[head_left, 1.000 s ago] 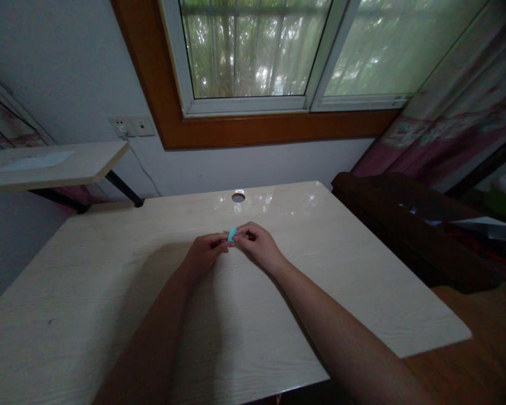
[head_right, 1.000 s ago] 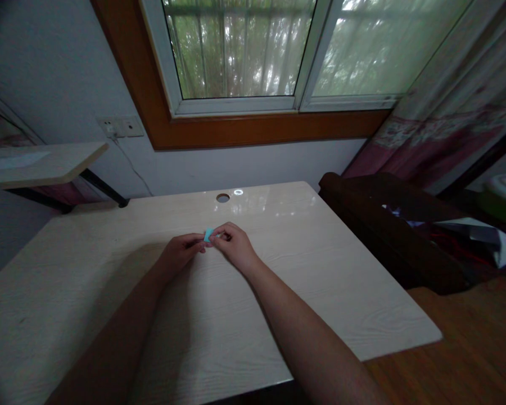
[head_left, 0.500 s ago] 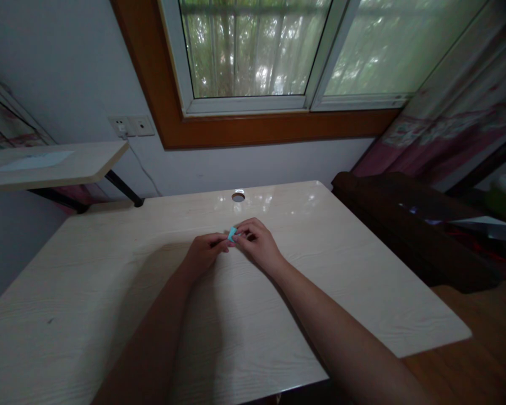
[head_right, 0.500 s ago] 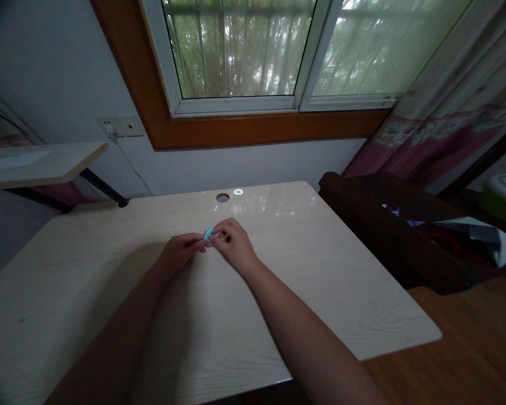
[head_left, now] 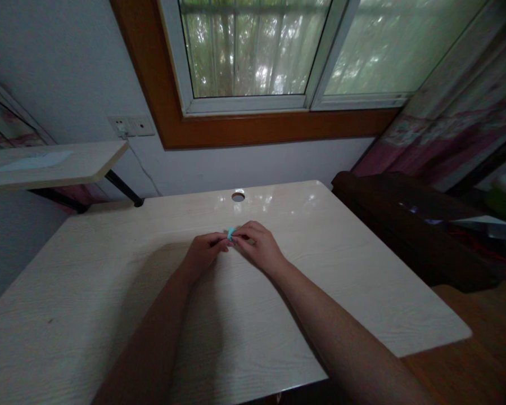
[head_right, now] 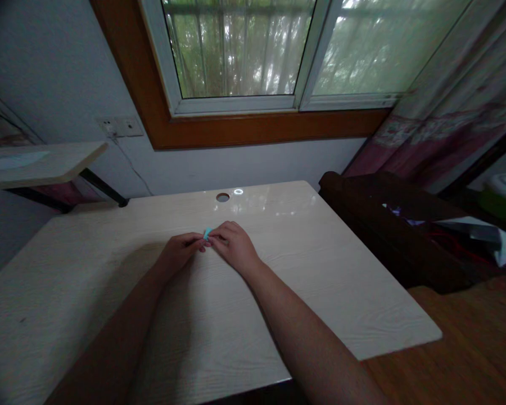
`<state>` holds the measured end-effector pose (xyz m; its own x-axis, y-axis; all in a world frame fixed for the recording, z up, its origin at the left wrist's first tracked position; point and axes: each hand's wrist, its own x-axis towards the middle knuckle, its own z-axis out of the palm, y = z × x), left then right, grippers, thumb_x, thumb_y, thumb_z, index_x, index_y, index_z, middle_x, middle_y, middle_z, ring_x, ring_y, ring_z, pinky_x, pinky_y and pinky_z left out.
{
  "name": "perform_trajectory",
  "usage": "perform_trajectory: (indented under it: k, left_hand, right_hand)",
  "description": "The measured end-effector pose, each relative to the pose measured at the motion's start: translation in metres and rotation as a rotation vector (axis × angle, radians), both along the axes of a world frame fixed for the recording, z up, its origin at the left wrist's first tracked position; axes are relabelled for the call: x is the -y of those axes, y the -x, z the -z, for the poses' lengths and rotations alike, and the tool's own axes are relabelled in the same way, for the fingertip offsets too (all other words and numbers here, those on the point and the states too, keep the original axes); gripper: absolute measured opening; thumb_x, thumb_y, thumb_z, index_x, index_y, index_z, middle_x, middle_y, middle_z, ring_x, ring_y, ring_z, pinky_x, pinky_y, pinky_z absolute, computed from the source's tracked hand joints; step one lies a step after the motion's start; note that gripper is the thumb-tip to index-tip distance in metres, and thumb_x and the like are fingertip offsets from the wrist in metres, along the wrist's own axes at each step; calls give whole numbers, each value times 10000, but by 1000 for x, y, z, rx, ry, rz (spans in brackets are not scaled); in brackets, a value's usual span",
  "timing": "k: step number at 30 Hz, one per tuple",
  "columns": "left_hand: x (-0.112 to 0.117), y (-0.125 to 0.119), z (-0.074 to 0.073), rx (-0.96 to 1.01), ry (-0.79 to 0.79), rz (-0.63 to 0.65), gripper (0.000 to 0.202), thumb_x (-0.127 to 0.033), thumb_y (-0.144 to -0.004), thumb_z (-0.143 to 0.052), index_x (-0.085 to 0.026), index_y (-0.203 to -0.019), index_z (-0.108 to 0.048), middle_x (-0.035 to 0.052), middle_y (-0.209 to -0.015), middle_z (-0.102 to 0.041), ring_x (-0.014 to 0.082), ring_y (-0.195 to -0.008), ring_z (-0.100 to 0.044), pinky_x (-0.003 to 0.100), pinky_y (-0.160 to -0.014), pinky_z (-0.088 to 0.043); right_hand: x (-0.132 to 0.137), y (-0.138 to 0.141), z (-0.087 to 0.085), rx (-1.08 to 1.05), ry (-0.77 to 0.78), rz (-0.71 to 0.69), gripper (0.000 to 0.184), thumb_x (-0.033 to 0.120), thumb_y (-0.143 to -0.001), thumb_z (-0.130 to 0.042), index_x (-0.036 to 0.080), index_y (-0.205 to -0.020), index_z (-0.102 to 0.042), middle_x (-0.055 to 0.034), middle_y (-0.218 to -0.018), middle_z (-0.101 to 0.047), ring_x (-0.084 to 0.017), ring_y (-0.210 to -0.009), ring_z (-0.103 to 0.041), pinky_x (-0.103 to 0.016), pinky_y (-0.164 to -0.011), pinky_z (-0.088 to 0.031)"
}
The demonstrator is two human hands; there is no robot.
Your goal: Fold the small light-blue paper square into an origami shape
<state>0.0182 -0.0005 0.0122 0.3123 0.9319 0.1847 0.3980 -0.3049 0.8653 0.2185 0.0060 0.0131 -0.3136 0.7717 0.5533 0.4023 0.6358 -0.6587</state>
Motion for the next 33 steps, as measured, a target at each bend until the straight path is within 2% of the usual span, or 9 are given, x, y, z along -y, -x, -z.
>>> perform_trajectory:
  k: [10, 18, 33]
  left_hand:
    - [1, -3, 0, -115, -70, -7, 209, -305, -880, -567, -200, -941, -736, 2, -763, -738, 147, -703, -662, 224, -704, -475]
    - [0, -3, 3, -158, -102, 6, 192, -276, -891, -560, -201, -942, -729, -7, -771, -735, 135, -698, -661, 221, -703, -460]
    - [0, -4, 4, -220, -162, 2, 196, -282, -885, -569, -209, -951, -738, -5, -776, -741, 136, -699, -662, 223, -697, -466]
  right_hand:
    - [0, -2, 5, 104, -15, -14, 87, 261, -885, -639, 213, -886, -710, -42, -844, -661, -150, -789, -617, -260, -722, -480]
    - [3, -1, 0, 210, -46, 8, 80, 216, -884, -610, 200, -880, -689, -42, -836, -647, -143, -769, -611, -250, -713, -473]
    - [5, 1, 2, 227, -32, 39, 31, 193, -838, -630, 190, -808, -628, -19, -802, -595, -120, -712, -568, -225, -660, -440]
